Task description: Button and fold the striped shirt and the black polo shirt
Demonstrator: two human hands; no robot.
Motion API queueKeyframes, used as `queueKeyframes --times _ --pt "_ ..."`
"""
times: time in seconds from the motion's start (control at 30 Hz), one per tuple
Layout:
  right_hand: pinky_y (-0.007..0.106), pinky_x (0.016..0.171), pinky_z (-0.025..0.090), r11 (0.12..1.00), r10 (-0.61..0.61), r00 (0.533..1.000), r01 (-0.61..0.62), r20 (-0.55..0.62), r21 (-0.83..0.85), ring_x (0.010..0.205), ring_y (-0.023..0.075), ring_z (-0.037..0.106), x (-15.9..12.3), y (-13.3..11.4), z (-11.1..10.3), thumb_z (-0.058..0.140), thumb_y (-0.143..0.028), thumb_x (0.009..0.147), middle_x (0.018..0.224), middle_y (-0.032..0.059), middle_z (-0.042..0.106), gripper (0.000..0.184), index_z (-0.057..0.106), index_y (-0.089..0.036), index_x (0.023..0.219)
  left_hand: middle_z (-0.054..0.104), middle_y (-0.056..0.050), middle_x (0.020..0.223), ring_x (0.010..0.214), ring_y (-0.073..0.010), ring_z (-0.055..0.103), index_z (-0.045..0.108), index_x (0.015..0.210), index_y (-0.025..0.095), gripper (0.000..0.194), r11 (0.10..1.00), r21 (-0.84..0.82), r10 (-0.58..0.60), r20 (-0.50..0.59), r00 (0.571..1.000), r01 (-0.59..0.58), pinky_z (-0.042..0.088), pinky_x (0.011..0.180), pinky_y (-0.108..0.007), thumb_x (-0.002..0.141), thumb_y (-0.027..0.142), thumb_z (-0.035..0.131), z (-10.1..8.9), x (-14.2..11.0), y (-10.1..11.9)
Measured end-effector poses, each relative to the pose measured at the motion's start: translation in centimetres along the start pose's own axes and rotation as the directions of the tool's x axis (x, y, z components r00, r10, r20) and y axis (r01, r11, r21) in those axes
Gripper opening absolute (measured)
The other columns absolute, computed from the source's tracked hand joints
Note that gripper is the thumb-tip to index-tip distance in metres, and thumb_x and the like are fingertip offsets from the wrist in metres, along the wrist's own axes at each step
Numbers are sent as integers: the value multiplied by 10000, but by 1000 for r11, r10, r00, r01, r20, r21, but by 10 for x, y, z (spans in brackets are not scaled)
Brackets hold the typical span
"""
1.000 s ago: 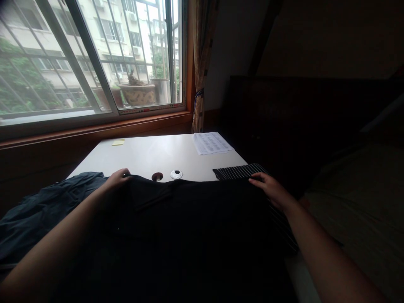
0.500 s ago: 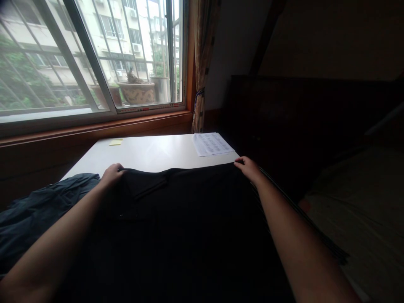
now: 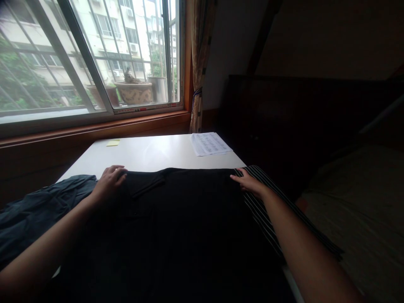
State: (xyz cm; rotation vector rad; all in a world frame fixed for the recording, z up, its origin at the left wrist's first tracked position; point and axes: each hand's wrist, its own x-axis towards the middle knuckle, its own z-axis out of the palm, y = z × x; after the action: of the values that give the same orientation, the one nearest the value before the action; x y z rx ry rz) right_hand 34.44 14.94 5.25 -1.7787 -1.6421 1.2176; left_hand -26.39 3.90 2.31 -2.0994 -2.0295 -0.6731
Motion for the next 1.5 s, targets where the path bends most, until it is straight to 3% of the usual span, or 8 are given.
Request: queueKeyframes --times 0.2,0.43,0.57,0.87,1.03,1.23,1.33,1.5 --pt "293 719 524 996 -28 992 39 123 -81 991 247 687 -45 19 -1 703 -583 805 1132 100 711 926 260 -274 1558 612 -75 1315 1210 -267 570 657 1170 265 286 960 -131 258 77 963 -247 480 1065 -440 992 394 474 -24 -73 38" --pt "227 503 417 995 -57 984 43 171 86 632 143 594 -100 32 12 666 -574 846 885 0 672 900 187 -337 1571 531 -40 1488 1395 -288 472 554 1401 351 424 947 -124 316 189 930 -297 435 1149 -491 985 422 523 -31 -147 39" --pt "196 428 345 991 -41 983 17 177 131 513 95 466 -132 47 13 668 -588 842 760 -47 579 892 205 -362 1571 428 -25 1577 1468 -297 371 445 1493 368 511 948 -45 317 216 924 -315 380 1173 -547 990 413 522 -32 -170 27" --pt "207 418 316 996 -25 953 -4 302 94 512 124 528 -163 103 13 705 -579 797 687 -68 500 1034 87 -355 1596 451 10 1558 1444 -303 411 398 1511 444 575 936 -16 348 180 920 -351 434 1137 -550 954 411 537 -50 -195 26" --pt "303 619 469 987 -92 981 113 172 -117 645 175 588 -180 101 20 739 -508 771 782 -30 569 965 212 -395 1572 552 17 1472 1394 -319 479 507 1432 473 557 914 -6 401 185 897 -406 511 1074 -538 892 398 620 -72 -231 16" --pt "343 677 505 908 -145 989 138 12 -395 674 203 634 -198 91 35 645 -471 789 941 28 649 843 308 -366 1554 674 -21 1304 1236 -274 616 669 1275 383 456 902 20 421 168 891 -430 569 962 -350 825 414 728 -103 -280 4" --pt "385 817 527 917 -171 985 149 -25 -371 899 265 690 -195 95 35 585 -463 824 1049 62 674 719 397 -333 1506 695 -15 1265 1208 -249 628 671 1275 361 411 881 58 455 179 873 -471 543 972 -318 865 347 688 -114 -288 2" --pt "459 998 499 976 -155 978 129 -142 -174 1289 359 559 -191 102 21 594 -527 807 1267 135 641 669 456 -304 1422 725 6 1186 1155 -226 634 670 1270 347 376 797 190 559 128 819 -574 476 1007 -332 902 279 632 -111 -288 -2"
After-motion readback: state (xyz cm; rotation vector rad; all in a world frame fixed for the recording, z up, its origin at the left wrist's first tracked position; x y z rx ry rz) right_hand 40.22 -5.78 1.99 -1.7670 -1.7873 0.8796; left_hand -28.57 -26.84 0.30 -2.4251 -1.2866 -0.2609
